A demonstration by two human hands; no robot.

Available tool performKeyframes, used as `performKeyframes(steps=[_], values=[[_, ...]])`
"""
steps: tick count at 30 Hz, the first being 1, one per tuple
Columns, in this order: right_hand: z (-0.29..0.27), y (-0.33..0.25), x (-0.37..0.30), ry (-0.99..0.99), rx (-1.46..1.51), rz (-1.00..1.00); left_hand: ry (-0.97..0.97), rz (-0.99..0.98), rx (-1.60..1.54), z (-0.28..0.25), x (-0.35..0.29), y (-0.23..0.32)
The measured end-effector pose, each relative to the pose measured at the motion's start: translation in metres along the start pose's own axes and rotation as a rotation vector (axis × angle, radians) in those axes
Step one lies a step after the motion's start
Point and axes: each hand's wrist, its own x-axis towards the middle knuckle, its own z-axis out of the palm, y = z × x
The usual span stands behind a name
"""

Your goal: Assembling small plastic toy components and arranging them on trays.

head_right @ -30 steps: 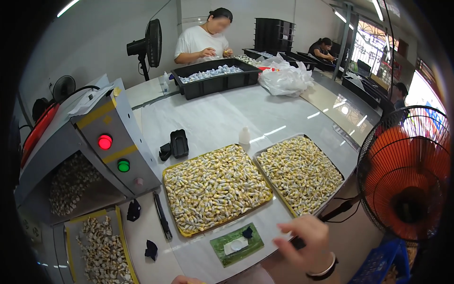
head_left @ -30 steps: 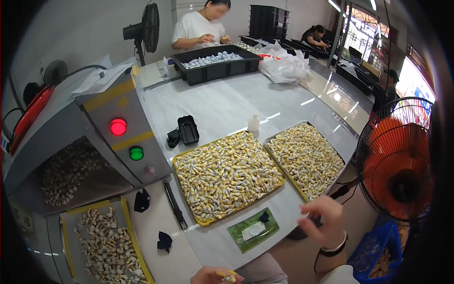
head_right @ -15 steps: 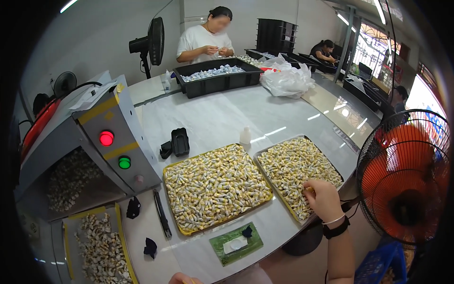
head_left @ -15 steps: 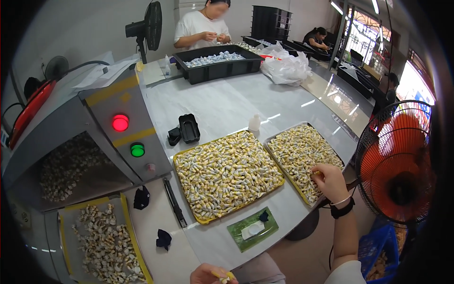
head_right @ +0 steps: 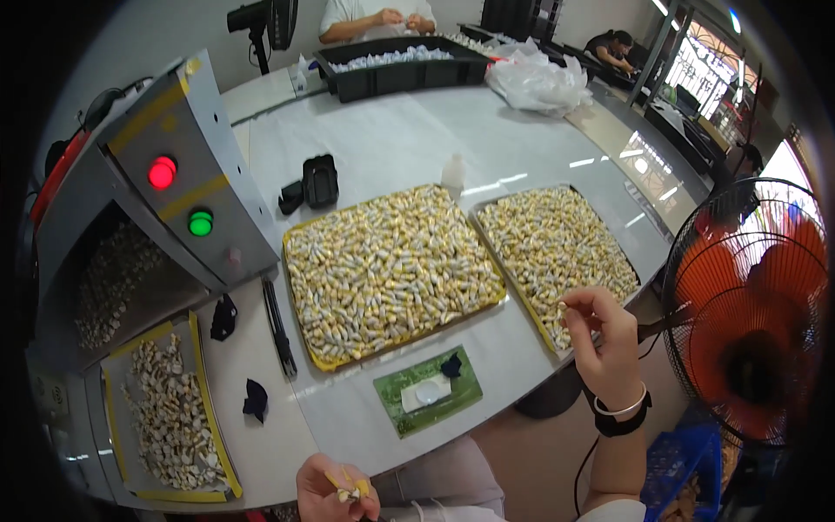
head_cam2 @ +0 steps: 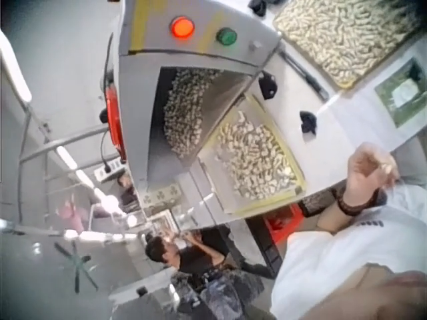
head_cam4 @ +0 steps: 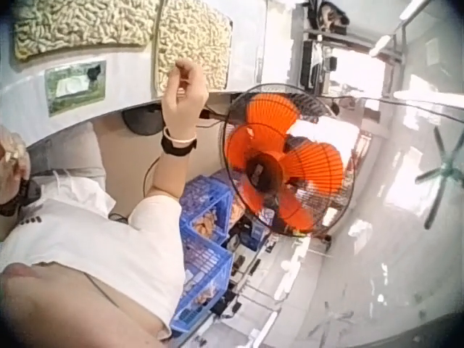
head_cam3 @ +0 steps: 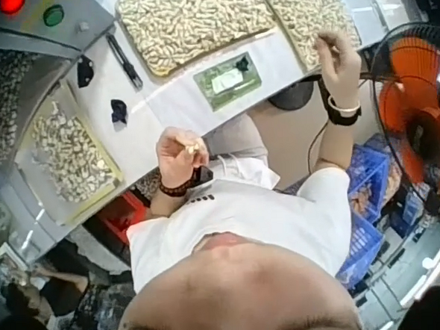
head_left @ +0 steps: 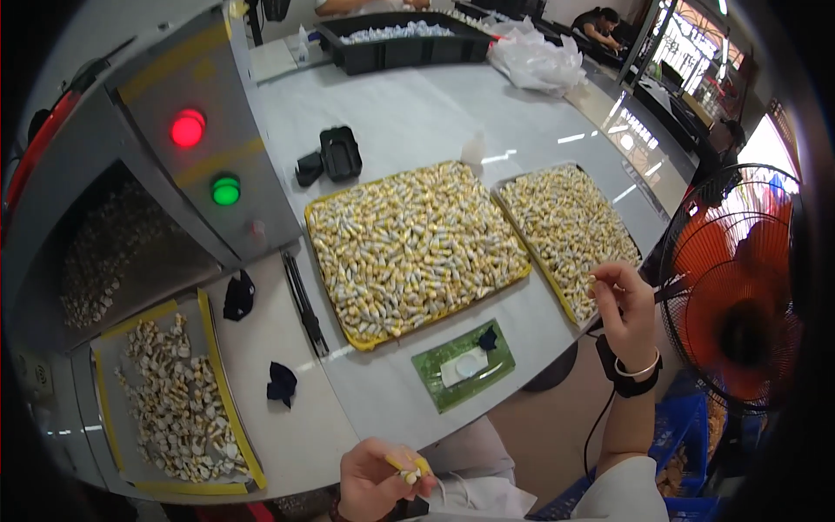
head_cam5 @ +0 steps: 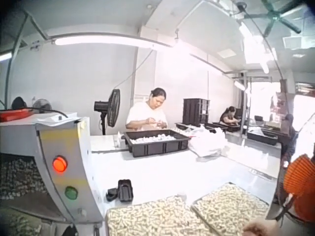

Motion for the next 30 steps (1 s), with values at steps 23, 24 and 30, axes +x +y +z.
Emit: performKeyframes(steps=[23, 24, 30], values=[[0.066, -0.046, -0.041, -0.436, -0.050, -0.294, -0.170, -0.003, -0.147, 0.007, 0.005, 0.006], [0.068, -0.045, -0.041, -0.428, -0.106, -0.316, -0.168, -0.005, -0.155, 0.007, 0.005, 0.006], [0.070, -0.045, -0.038, -0.478, -0.210, -0.402, -0.019, -0.075, -0.167, 0.011, 0.002, 0.010]])
